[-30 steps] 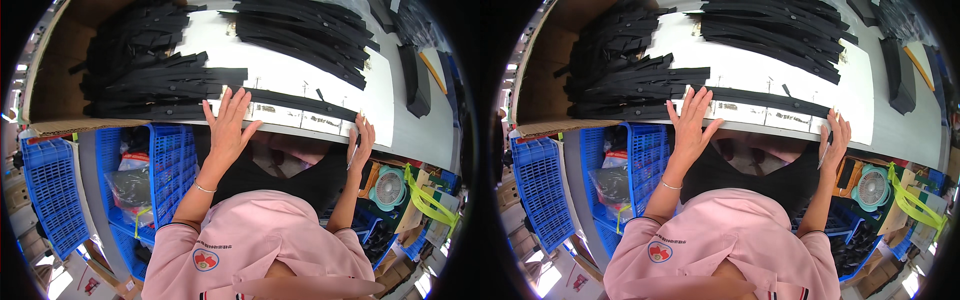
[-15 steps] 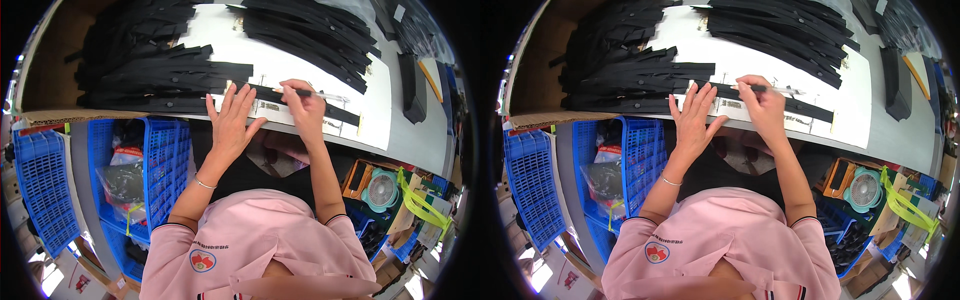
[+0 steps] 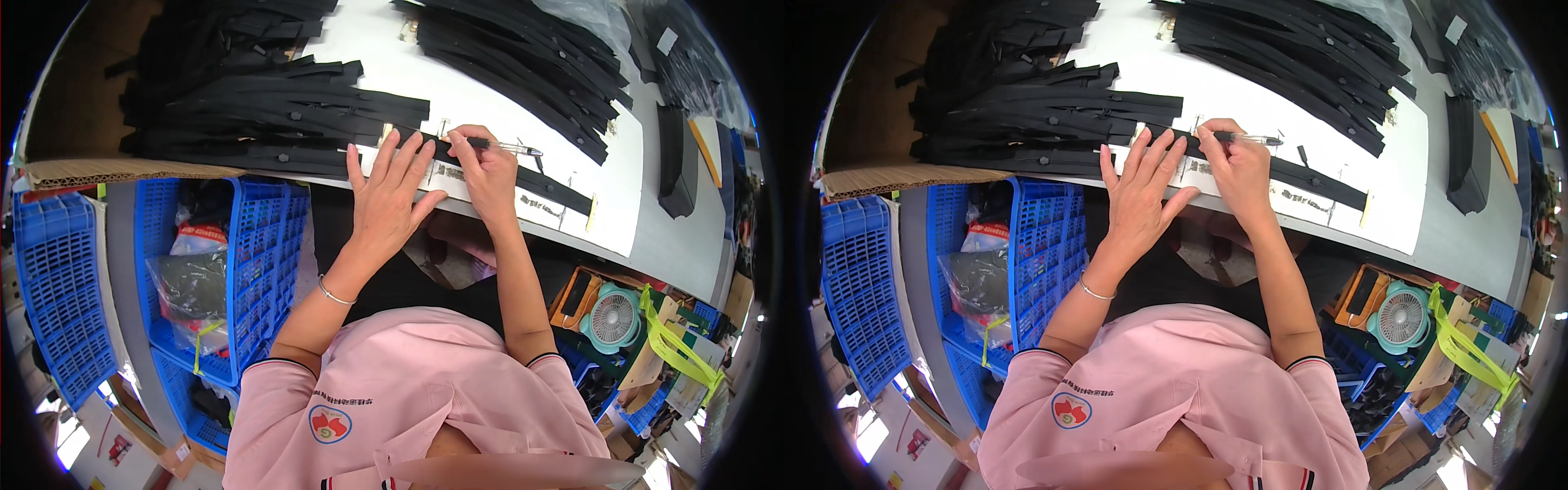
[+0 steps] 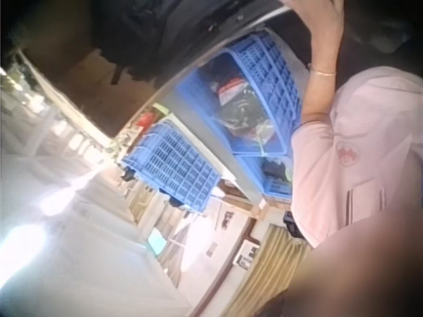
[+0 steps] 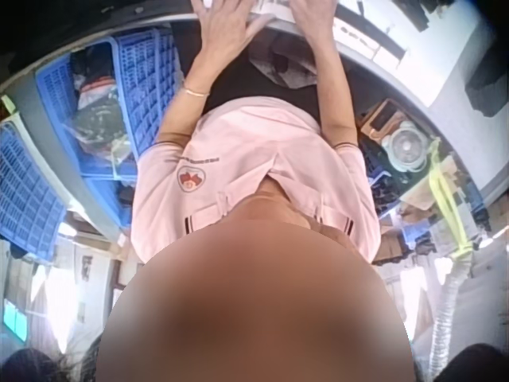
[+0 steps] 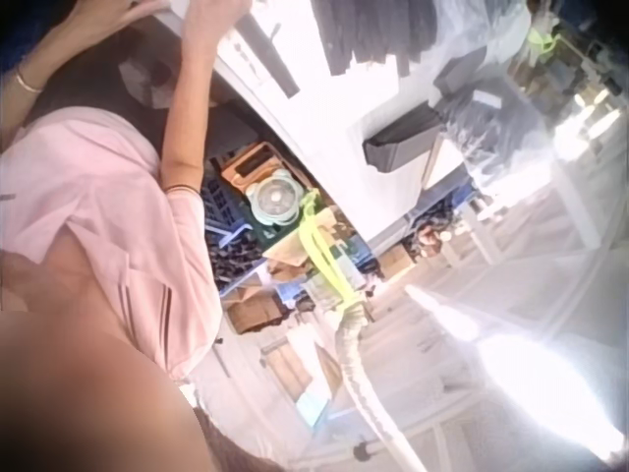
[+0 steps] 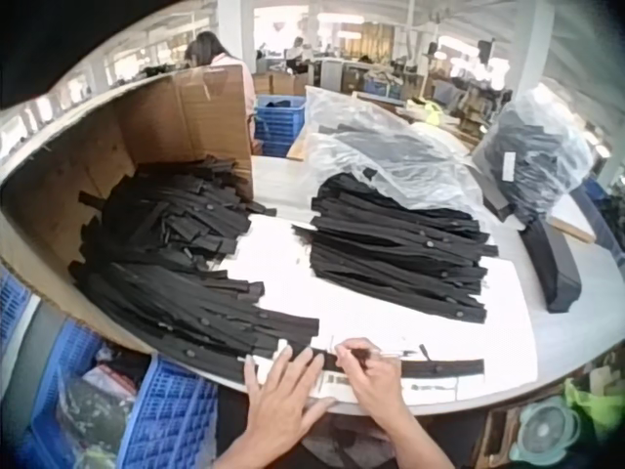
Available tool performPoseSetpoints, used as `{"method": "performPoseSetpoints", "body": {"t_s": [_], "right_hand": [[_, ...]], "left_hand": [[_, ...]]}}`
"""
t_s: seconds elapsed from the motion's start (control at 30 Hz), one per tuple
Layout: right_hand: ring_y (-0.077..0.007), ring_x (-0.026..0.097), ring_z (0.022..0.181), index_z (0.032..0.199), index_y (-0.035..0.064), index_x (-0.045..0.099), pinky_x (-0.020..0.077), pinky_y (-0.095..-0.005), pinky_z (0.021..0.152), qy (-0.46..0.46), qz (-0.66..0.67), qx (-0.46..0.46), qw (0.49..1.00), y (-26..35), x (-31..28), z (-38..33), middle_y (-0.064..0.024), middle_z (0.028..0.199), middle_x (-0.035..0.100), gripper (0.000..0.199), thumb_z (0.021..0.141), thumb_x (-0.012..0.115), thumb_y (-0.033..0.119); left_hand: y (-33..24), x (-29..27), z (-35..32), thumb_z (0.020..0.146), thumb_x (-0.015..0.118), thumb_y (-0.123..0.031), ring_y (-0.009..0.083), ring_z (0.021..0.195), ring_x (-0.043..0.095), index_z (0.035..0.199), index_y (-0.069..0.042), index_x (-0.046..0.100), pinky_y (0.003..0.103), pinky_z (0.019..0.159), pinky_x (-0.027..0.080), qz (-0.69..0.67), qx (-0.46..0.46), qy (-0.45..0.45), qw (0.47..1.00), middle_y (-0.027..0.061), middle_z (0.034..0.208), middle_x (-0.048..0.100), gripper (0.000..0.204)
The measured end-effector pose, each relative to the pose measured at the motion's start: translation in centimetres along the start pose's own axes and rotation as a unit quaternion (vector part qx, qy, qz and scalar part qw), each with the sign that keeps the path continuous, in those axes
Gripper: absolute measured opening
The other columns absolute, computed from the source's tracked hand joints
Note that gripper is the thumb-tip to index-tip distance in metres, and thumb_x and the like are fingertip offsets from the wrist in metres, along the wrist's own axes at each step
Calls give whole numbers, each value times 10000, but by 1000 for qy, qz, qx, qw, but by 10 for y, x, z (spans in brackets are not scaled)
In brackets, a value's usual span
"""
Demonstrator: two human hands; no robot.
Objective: The recorder uses a pen and a measuring guide to mark positions on black strips of material, possibly for assembly or sewing.
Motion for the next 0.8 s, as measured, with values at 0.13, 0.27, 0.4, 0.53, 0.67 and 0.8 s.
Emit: {"method": "performPoseSetpoints", "body": {"t_s": [0.13,0.27,0.4,0.53,0.67,0.8], "right_hand": [[-112,691,665,888,-73,720,504,-258,603,-7,-6,40,999,1,0,-2,-47,883,744,204,979,678,105],[-58,625,684,930,-31,728,476,-217,611,37,43,36,998,1,-4,-4,-13,794,702,169,999,665,109],[-60,611,659,922,-30,728,467,-224,593,70,33,25,997,-2,0,-4,-1,756,691,153,986,669,95],[-81,626,603,860,-62,719,469,-262,562,62,-1,-26,998,0,-1,-3,-34,778,726,208,963,679,115],[-64,605,601,871,-39,727,462,-260,562,66,21,-15,998,0,-4,-5,-41,772,729,185,960,675,115],[-53,570,593,900,-15,725,447,-246,552,24,65,22,997,-1,-30,-15,-27,694,687,148,965,665,103]], "left_hand": [[0,0,0,914,708,-455,251,1468,385,1485,-172,548,630,1205,64,1,-5,2,1000,10,1533,498,657],[0,1,0,910,713,-453,252,1469,385,1486,-172,548,630,1207,63,6,-6,10,1000,11,1530,501,662],[-2,-1,2,887,734,-446,268,1449,408,1463,-141,559,657,1197,93,12,4,-3,1000,30,1502,521,675],[-4,0,3,889,735,-442,274,1449,412,1464,-141,562,656,1200,89,14,2,1,1000,35,1493,530,672],[-4,1,3,889,736,-443,276,1450,411,1466,-147,564,655,1203,85,17,8,10,1000,38,1489,535,671],[-3,2,2,896,733,-451,277,1453,407,1471,-154,560,646,1208,77,26,4,9,1000,35,1489,536,670]]}}
Point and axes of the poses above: each hand's wrist, its own z-axis towards the middle knuckle, its own x-axis out of the palm, y = z × x, the point moved 6 cm from there along z, towards the middle knuckle
